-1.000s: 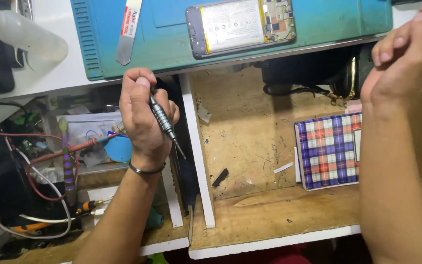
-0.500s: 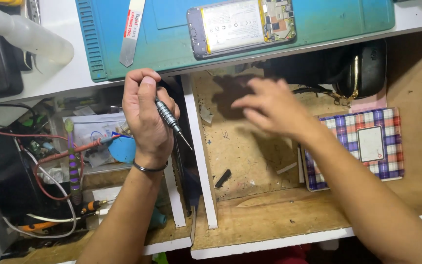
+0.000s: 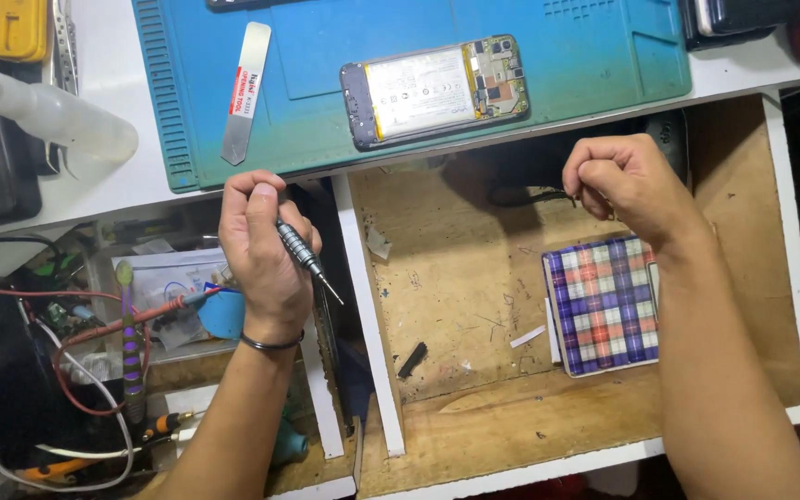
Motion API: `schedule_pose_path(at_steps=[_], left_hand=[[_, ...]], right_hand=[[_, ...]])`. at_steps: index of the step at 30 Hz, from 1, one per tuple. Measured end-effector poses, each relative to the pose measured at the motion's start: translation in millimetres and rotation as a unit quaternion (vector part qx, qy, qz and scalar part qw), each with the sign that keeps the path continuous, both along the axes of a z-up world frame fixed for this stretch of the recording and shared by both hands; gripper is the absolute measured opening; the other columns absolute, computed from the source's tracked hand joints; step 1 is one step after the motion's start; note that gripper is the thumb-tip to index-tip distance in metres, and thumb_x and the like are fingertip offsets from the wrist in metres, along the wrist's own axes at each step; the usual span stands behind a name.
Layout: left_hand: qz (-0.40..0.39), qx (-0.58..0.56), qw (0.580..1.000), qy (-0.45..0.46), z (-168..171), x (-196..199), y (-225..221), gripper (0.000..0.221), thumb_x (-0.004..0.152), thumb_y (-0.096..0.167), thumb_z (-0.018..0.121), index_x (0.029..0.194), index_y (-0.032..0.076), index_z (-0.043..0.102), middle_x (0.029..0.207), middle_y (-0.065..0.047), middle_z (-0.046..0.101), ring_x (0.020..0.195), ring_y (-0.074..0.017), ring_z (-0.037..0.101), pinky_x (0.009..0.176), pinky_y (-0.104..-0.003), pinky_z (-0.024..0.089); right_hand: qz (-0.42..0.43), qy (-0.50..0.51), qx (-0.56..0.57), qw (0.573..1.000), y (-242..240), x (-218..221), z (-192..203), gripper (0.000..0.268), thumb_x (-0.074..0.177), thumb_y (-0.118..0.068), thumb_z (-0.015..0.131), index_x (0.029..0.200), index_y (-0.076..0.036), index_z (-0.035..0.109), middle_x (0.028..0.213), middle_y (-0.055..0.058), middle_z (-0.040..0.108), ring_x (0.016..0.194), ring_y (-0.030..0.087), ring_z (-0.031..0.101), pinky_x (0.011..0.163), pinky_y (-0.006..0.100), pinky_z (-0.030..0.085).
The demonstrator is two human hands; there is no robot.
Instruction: Assembling internal components of a mobile phone on a repair mat and organizing parts in a drawer.
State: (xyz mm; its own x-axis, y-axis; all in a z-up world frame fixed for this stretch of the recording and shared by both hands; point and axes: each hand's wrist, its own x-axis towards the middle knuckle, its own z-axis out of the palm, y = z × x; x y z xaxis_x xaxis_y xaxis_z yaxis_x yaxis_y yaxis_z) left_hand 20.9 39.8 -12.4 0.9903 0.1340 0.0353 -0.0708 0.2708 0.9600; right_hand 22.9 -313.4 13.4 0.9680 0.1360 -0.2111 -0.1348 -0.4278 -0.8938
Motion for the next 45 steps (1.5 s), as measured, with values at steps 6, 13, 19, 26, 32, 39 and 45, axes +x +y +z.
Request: schedule_pose_path(at_steps=[6, 13, 19, 26, 32, 39, 45], left_hand=[[0.008, 0.003, 1.0, 0.001, 2.6, -0.2, 1.1, 0.014, 0.106, 0.022, 0.039, 0.112, 0.013, 0.048, 0.05, 0.008, 0.039, 0.038, -0.0037, 0.044, 0.042, -0.016, 0.037], [0.005, 0.013, 1.0, 0.025, 5.2, -2.1, -2.0, 0.012, 0.105, 0.019, 0.041, 0.11, 0.012, 0.05, 0.051, 0.007, 0.038, 0.041, -0.0035, 0.045, 0.045, -0.017, 0.038], [0.005, 0.021, 0.999, 0.029, 2.3, -1.5, -1.8, 0.012, 0.104, 0.017, 0.042, 0.107, 0.01, 0.052, 0.05, 0.006, 0.039, 0.042, -0.0038, 0.046, 0.045, -0.017, 0.039], [0.004, 0.012, 1.0, 0.022, 0.1, 2.7, 0.9, 0.012, 0.105, 0.017, 0.043, 0.108, 0.009, 0.052, 0.048, 0.005, 0.041, 0.041, -0.0041, 0.047, 0.044, -0.017, 0.039], [0.0, 0.028, 1.0, 0.013, 0.9, 1.6, 1.2, 0.013, 0.106, 0.017, 0.043, 0.109, 0.009, 0.052, 0.05, 0.006, 0.043, 0.043, -0.003, 0.047, 0.046, -0.017, 0.041], [0.0, 0.024, 1.0, 0.014, -3.8, 2.1, 2.4, 0.012, 0.106, 0.016, 0.042, 0.109, 0.009, 0.051, 0.05, 0.005, 0.043, 0.043, -0.0035, 0.047, 0.046, -0.017, 0.041], [0.0, 0.022, 1.0, 0.012, 0.1, 2.5, 1.1, 0.012, 0.106, 0.017, 0.043, 0.109, 0.009, 0.051, 0.051, 0.006, 0.041, 0.043, -0.0029, 0.046, 0.046, -0.017, 0.04]], right_hand=[[0.058, -0.102, -0.162, 0.98, 66.0, -23.7, -37.5, 0.021, 0.085, -0.009, 0.063, 0.093, -0.02, 0.079, 0.069, 0.008, 0.074, 0.066, 0.025, 0.072, 0.064, 0.033, 0.055], [0.366, -0.1, -0.294, 0.877, 141.6, -70.1, -66.2, 0.048, 0.093, -0.02, 0.064, 0.138, -0.034, 0.062, 0.158, 0.026, 0.036, 0.141, 0.043, 0.041, 0.113, 0.057, 0.031], [0.368, -0.145, -0.333, 0.856, 146.6, -79.3, -94.1, 0.048, 0.096, -0.032, 0.059, 0.143, -0.025, 0.055, 0.161, 0.019, 0.034, 0.148, 0.037, 0.031, 0.116, 0.06, 0.019], [0.322, 0.03, -0.358, 0.876, 126.7, -37.9, -60.4, 0.05, 0.101, -0.036, 0.05, 0.146, -0.013, 0.051, 0.151, 0.014, 0.051, 0.141, 0.029, 0.044, 0.12, 0.064, 0.017], [0.19, -0.016, -0.415, 0.89, 31.6, -23.2, -54.3, 0.03, 0.1, -0.039, 0.054, 0.101, -0.023, 0.08, 0.107, -0.003, 0.08, 0.111, 0.018, 0.072, 0.117, 0.049, 0.036], [0.12, 0.115, -0.377, 0.911, 50.4, -17.1, 10.5, 0.033, 0.102, -0.035, 0.05, 0.11, -0.022, 0.08, 0.098, 0.006, 0.082, 0.102, 0.034, 0.074, 0.095, 0.051, 0.053], [0.111, 0.143, -0.391, 0.902, 45.3, -13.5, 9.2, 0.044, 0.097, -0.022, 0.056, 0.141, -0.021, 0.061, 0.077, 0.008, 0.082, 0.089, 0.036, 0.077, 0.086, 0.05, 0.055]])
